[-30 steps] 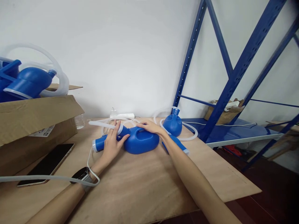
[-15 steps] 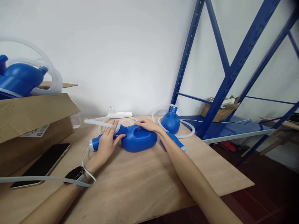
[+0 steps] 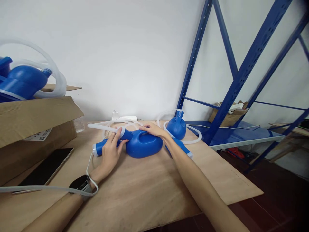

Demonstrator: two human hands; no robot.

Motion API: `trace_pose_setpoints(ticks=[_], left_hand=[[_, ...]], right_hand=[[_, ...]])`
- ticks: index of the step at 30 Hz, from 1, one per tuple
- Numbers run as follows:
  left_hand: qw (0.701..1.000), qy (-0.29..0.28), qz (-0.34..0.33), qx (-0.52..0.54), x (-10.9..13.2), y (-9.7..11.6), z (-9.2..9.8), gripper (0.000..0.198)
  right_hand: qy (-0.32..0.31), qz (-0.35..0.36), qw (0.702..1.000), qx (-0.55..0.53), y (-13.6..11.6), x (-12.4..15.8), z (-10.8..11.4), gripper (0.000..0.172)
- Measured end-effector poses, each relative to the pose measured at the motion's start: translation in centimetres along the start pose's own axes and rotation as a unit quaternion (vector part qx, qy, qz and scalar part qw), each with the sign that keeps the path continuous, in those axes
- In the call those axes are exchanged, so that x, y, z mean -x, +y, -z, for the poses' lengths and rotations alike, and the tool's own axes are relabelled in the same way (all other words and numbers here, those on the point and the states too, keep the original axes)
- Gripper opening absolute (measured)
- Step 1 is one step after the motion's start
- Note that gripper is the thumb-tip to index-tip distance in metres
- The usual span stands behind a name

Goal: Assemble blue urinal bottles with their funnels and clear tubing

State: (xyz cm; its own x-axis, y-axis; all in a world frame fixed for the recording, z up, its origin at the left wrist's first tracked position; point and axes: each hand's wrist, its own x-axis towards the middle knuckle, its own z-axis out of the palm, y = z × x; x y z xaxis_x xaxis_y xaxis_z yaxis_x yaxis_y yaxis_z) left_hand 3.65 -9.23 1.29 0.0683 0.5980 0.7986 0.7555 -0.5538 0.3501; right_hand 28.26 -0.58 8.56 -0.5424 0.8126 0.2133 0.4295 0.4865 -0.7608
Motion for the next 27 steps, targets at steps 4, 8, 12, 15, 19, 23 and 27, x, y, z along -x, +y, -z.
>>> trace_pose_setpoints(ticks=[4,8,12,15,19,23,27], left_hand=[[1.000,0.007,0.007,-0.006,0.0,0.2,0.1,0.058],[1.000,0.005,0.000,-0.012,0.0,-0.3,-0.2,0.061],[1.000,0.019,-0.008,0.019,0.0,-1.1,-0.7,0.071],[0.999,0.006,0.011,0.051,-0.1,-1.4,-0.8,0.072],[0.997,-0.027,0.025,0.070,-0.1,-1.4,-0.5,0.065],[0.996,-0.032,0.028,0.080,0.0,-1.3,-0.3,0.062],[0.995,-0.035,0.040,0.082,0.1,-1.2,-0.3,0.062]], right_hand=[[0.004,-0.006,1.000,0.005,0.0,-0.2,0.0,0.054],[-0.013,-0.023,1.000,0.013,-0.6,0.0,0.1,0.058],[-0.041,-0.062,0.997,0.013,-1.5,0.4,0.5,0.073],[-0.064,-0.099,0.993,-0.014,-2.2,0.3,0.5,0.086],[0.044,-0.054,0.998,0.004,-2.6,-0.7,-0.5,0.069],[0.079,0.035,0.996,0.005,-2.8,-1.5,-1.7,0.038],[0.065,0.068,0.994,-0.051,-3.3,-1.3,-1.8,0.025]])
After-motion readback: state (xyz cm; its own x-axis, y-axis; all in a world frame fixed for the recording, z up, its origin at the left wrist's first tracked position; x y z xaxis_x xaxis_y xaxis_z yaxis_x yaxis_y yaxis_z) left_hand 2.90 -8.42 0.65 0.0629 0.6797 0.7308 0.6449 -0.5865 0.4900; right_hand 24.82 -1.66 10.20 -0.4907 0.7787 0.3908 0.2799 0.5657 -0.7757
